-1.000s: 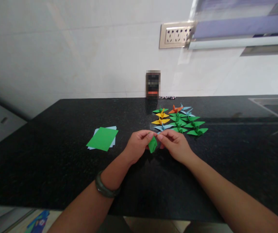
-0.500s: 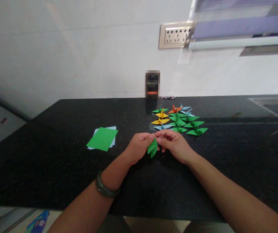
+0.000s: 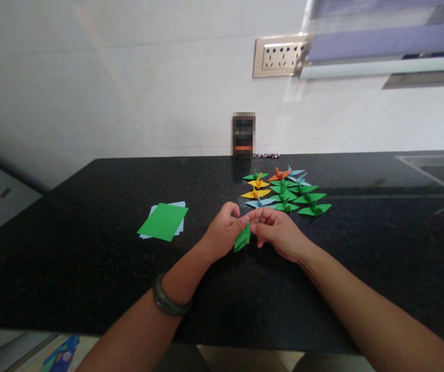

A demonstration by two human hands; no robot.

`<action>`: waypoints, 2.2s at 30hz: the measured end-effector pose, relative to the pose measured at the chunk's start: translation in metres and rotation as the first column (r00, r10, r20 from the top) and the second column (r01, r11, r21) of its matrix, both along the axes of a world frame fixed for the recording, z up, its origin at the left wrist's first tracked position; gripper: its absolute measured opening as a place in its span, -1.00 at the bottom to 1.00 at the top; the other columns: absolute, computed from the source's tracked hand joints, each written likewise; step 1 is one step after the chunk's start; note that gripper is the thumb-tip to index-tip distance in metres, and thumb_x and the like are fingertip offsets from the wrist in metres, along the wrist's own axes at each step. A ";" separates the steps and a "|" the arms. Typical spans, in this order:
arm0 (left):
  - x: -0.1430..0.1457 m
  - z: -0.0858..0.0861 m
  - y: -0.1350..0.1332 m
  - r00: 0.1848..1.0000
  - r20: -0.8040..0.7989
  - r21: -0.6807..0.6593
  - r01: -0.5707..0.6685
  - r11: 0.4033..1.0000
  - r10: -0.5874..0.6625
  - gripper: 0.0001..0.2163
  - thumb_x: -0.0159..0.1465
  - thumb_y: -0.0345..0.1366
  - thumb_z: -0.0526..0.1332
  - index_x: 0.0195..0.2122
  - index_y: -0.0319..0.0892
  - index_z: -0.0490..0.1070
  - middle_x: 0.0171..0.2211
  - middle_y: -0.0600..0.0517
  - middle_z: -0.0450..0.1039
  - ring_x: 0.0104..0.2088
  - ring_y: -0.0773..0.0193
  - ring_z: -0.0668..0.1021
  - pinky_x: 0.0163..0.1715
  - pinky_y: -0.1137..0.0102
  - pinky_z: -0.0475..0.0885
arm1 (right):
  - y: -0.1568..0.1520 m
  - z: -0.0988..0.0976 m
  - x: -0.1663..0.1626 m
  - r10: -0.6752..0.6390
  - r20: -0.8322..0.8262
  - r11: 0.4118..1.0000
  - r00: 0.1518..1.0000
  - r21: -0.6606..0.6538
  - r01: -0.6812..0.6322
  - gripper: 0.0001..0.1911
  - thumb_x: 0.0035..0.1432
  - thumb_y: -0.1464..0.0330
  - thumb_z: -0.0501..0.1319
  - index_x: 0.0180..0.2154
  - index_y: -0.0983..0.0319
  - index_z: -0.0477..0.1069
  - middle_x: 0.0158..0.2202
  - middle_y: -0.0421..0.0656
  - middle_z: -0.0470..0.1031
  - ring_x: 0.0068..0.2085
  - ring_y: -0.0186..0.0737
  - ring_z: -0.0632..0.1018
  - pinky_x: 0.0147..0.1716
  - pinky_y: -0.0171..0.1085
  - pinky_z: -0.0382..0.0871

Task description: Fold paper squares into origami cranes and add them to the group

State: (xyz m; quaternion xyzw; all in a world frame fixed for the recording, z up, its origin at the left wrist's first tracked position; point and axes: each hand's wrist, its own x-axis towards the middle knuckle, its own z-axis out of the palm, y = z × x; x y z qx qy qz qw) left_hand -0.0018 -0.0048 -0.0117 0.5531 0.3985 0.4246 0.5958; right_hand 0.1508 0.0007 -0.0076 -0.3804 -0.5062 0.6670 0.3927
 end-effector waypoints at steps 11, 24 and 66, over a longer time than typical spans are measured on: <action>0.001 0.007 0.000 1.000 0.014 -0.160 0.011 0.987 -0.009 -0.67 0.03 -0.06 0.25 -0.41 -0.26 0.31 -0.52 0.05 0.43 -0.55 0.43 0.46 -0.51 0.49 0.33 | 0.002 0.001 0.000 -0.174 0.098 0.942 0.980 0.306 0.137 -0.88 -0.08 0.37 0.24 -0.44 0.26 0.33 -0.61 -0.29 0.40 -0.61 -0.43 0.41 -0.62 -0.41 0.29; 0.001 0.003 -0.001 0.971 0.238 -0.291 0.045 0.956 0.027 -0.75 0.02 -0.19 0.29 -0.47 -0.29 0.35 -0.52 0.07 0.41 -0.64 0.50 0.41 -0.61 0.54 0.31 | 0.002 0.001 0.010 -0.278 0.239 0.580 0.930 0.814 -0.036 -0.91 0.06 0.48 0.15 -0.40 0.21 0.41 -0.47 -0.19 0.47 -0.41 -0.33 0.48 -0.38 -0.30 0.35; 0.003 0.004 0.002 0.971 0.018 -0.122 -0.236 0.964 0.240 -0.72 -0.06 -0.16 0.32 -0.47 -0.25 0.35 -0.55 0.12 0.32 -0.53 0.46 0.37 -0.54 0.53 0.32 | 0.003 -0.004 0.004 -0.308 0.254 0.732 0.917 0.679 0.057 -0.87 0.00 0.40 0.20 -0.37 0.18 0.52 -0.46 -0.18 0.45 -0.40 -0.30 0.44 -0.36 -0.28 0.33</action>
